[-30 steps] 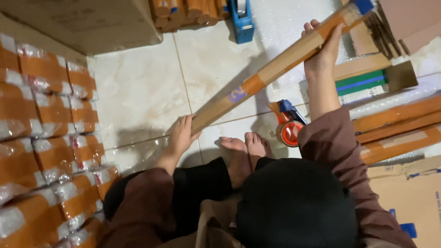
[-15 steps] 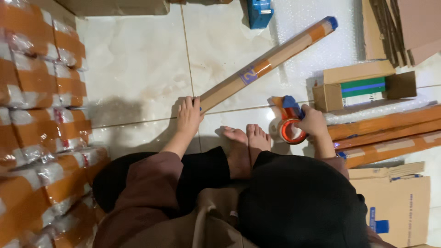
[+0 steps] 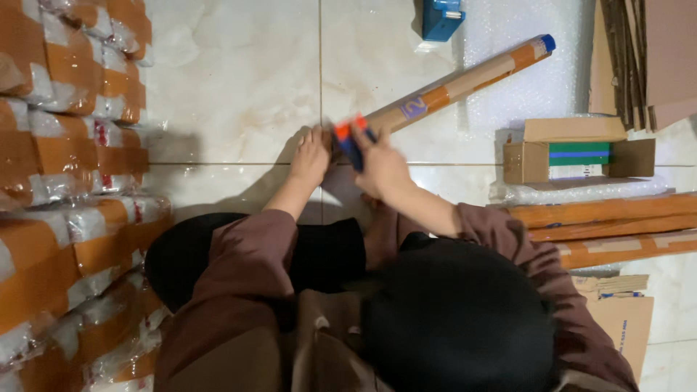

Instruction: The person wraps a long cardboard sheet around a cylindrical object, then secures it with a handheld tape dispenser. They place the finished package aside and repeat the process with a blue cylindrical object, wrapping it in bubble wrap and taping it shut.

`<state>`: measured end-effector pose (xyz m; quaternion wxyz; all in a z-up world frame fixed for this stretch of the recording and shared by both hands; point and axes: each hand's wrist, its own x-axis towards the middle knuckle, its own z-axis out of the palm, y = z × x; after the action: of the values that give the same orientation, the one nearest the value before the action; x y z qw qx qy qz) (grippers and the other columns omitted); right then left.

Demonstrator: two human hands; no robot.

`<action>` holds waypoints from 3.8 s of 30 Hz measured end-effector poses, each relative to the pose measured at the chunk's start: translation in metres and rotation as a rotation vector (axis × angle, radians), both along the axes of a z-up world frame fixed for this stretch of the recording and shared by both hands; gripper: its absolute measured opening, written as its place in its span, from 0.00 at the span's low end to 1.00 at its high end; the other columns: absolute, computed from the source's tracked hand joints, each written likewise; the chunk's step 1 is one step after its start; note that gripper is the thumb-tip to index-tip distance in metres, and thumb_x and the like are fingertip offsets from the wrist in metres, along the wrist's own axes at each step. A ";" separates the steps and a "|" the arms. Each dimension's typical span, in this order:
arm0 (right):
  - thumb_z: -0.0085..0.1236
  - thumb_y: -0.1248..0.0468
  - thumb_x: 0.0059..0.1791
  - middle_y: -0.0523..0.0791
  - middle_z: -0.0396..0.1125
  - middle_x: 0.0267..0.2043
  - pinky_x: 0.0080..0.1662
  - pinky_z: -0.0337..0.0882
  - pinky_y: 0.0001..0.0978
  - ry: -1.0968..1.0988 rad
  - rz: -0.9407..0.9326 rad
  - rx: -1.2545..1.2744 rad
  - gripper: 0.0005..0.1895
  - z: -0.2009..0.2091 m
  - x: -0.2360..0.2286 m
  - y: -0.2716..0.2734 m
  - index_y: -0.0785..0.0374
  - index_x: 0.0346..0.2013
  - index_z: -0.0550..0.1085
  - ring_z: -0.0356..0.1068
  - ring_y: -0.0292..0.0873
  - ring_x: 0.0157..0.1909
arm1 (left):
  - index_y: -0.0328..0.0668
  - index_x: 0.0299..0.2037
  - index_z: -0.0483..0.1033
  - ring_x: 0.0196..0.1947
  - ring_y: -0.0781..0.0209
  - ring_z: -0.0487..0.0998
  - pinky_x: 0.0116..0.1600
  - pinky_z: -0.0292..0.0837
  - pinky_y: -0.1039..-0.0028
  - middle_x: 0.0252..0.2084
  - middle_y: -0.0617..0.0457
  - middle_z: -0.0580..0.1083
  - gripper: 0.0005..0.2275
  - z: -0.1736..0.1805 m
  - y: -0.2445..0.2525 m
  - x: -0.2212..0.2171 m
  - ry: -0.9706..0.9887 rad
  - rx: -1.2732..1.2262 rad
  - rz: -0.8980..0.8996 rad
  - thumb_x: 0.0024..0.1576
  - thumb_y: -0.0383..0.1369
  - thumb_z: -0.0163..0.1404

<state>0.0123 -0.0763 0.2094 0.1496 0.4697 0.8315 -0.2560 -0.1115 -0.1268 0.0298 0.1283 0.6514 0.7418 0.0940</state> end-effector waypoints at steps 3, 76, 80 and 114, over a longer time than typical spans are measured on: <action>0.56 0.58 0.38 0.58 0.52 0.54 0.46 0.71 0.55 -0.161 0.081 -0.006 0.44 -0.043 -0.005 0.005 0.50 0.68 0.52 0.69 0.68 0.43 | 0.35 0.46 0.64 0.43 0.49 0.67 0.46 0.62 0.66 0.41 0.46 0.63 0.09 -0.030 0.006 -0.008 -0.004 0.030 -0.011 0.58 0.28 0.37; 0.53 0.58 0.36 0.56 0.69 0.43 0.43 0.72 0.51 -0.349 0.129 -0.078 0.37 -0.028 0.046 0.012 0.42 0.62 0.63 0.71 0.60 0.45 | 0.47 0.47 0.63 0.41 0.40 0.76 0.44 0.72 0.49 0.41 0.46 0.70 0.26 -0.037 0.000 0.018 -0.229 -0.232 0.042 0.45 0.51 0.56; 0.54 0.58 0.36 0.57 0.69 0.42 0.43 0.72 0.51 -0.283 0.114 -0.049 0.38 -0.026 0.041 0.013 0.42 0.62 0.62 0.71 0.60 0.46 | 0.52 0.43 0.73 0.47 0.47 0.66 0.52 0.63 0.55 0.39 0.49 0.69 0.21 -0.056 -0.001 -0.001 -0.289 -0.068 0.063 0.46 0.54 0.52; 0.54 0.58 0.36 0.54 0.69 0.40 0.42 0.72 0.50 -0.217 0.096 0.080 0.39 -0.045 0.015 0.023 0.38 0.63 0.61 0.71 0.59 0.43 | 0.43 0.44 0.54 0.52 0.44 0.55 0.56 0.48 0.53 0.46 0.44 0.58 0.25 0.007 0.007 0.005 -0.259 -0.265 0.179 0.44 0.36 0.59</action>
<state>0.0274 -0.0538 0.1640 0.2322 0.4597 0.8415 -0.1629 -0.1068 -0.1196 0.0364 0.2984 0.5428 0.7799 0.0895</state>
